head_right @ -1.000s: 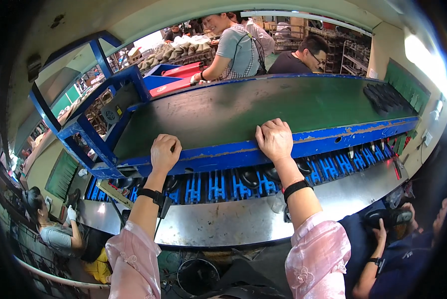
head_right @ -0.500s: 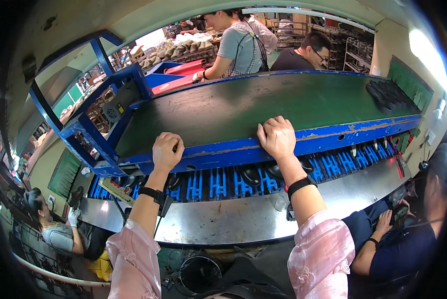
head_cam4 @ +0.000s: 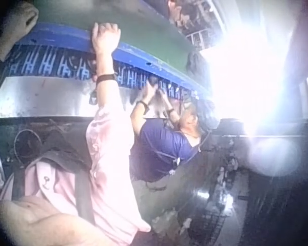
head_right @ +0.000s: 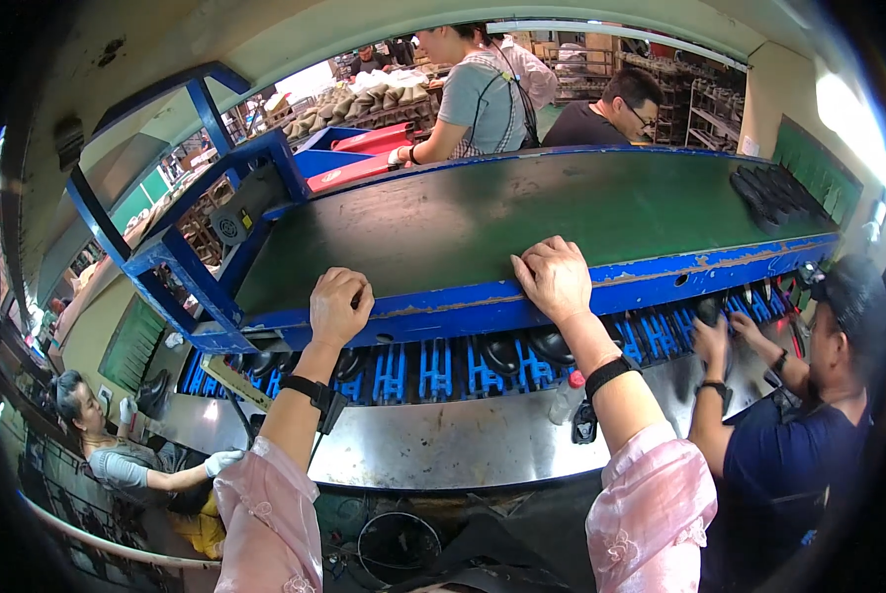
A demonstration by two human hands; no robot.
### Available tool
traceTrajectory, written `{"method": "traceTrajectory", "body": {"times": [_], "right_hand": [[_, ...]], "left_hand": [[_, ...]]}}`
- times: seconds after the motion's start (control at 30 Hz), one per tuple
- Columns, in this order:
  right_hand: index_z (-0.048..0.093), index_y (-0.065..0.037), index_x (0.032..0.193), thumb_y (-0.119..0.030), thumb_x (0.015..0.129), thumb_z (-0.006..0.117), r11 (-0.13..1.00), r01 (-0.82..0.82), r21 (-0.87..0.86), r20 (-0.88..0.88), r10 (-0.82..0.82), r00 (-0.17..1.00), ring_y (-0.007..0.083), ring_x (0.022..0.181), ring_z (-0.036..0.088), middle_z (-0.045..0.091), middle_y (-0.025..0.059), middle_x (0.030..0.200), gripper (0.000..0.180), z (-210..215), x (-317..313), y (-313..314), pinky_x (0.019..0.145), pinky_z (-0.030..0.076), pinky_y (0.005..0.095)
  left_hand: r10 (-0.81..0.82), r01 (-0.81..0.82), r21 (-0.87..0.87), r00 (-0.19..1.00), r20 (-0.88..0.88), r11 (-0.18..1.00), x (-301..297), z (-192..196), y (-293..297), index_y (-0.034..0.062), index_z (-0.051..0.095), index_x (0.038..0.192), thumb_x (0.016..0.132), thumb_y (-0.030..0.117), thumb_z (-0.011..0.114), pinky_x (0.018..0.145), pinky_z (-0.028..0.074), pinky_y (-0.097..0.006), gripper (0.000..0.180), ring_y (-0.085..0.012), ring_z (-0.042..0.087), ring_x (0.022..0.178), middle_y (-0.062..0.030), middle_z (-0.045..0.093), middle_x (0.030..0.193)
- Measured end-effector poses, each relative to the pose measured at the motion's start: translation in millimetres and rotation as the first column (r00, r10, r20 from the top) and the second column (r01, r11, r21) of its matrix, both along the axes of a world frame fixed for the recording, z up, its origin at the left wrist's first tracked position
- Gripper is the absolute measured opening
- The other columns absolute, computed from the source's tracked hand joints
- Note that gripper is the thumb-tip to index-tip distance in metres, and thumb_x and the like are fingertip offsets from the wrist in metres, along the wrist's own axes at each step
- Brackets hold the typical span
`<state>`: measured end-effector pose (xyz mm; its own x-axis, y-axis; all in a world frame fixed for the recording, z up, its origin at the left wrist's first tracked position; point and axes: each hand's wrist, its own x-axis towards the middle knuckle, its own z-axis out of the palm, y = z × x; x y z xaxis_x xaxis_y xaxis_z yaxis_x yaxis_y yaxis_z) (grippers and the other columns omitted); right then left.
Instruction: Oversee and assist in the shoe assembly production line.
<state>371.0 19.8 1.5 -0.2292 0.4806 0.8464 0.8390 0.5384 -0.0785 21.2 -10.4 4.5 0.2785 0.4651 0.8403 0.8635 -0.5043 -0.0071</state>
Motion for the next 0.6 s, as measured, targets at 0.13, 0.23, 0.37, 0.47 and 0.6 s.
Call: {"method": "traceTrajectory", "body": {"times": [0.13,0.23,0.37,0.47,0.6], "right_hand": [[0.073,-0.007,0.072,-0.028,0.087,0.069,0.999,0.016,-0.028,-0.001,-0.016,1.0,0.0213,0.089,0.064,0.072,0.0021,0.081,0.026,1.2,-5.2,1.0,0.08,0.049,0.0377],[0.073,-0.007,0.072,-0.028,0.087,0.068,0.999,0.04,-0.016,0.011,-0.04,0.999,0.0221,0.089,0.064,0.072,0.0027,0.081,0.026,0.1,-5.1,2.1,0.08,0.049,0.0378],[0.072,-0.007,0.07,-0.026,0.087,0.067,0.999,0.05,0.015,0.016,-0.051,0.999,0.023,0.086,0.064,0.071,0.0031,0.08,0.025,1.4,-6.2,0.2,0.079,0.049,0.0381],[0.071,-0.007,0.07,-0.025,0.086,0.066,0.998,0.043,0.053,0.007,-0.044,0.999,0.0234,0.085,0.063,0.07,0.0036,0.08,0.025,-0.8,-8.2,1.6,0.078,0.049,0.0382],[0.069,-0.007,0.067,-0.024,0.085,0.066,0.994,0.07,0.088,0.015,-0.071,0.997,0.024,0.084,0.063,0.069,0.0048,0.077,0.025,1.0,-6.6,-1.4,0.077,0.049,0.0385]], "left_hand": [[0.076,-0.075,0.036,0.997,-0.024,0.996,-2.9,-2.4,1.5,0.0046,0.062,0.064,0.078,0.01,0.068,0.074,0.05,-0.04,0.016,-0.0256,0.062,0.082,-0.0047,0.067,0.078],[0.069,-0.068,0.046,0.997,-0.017,0.997,-1.5,-3.5,2.2,0.0033,0.064,0.067,0.079,0.01,0.068,0.073,0.051,-0.04,0.014,-0.0267,0.062,0.082,-0.0066,0.067,0.078],[0.09,-0.09,0.031,0.996,-0.027,0.995,-3.8,-2.6,0.0,0.0028,0.065,0.068,0.079,0.009,0.067,0.074,0.051,-0.041,0.013,-0.0274,0.063,0.081,-0.0076,0.067,0.077],[0.096,-0.095,0.039,0.995,-0.013,0.995,-4.1,-2.8,0.5,0.0023,0.065,0.068,0.079,0.008,0.066,0.074,0.052,-0.041,0.012,-0.0282,0.064,0.081,-0.0085,0.067,0.077],[0.062,-0.062,0.027,0.998,0.003,0.998,-2.9,-1.4,0.0,0.0029,0.066,0.07,0.079,0.008,0.065,0.073,0.053,-0.042,0.011,-0.0292,0.064,0.082,-0.0095,0.067,0.078]]}}
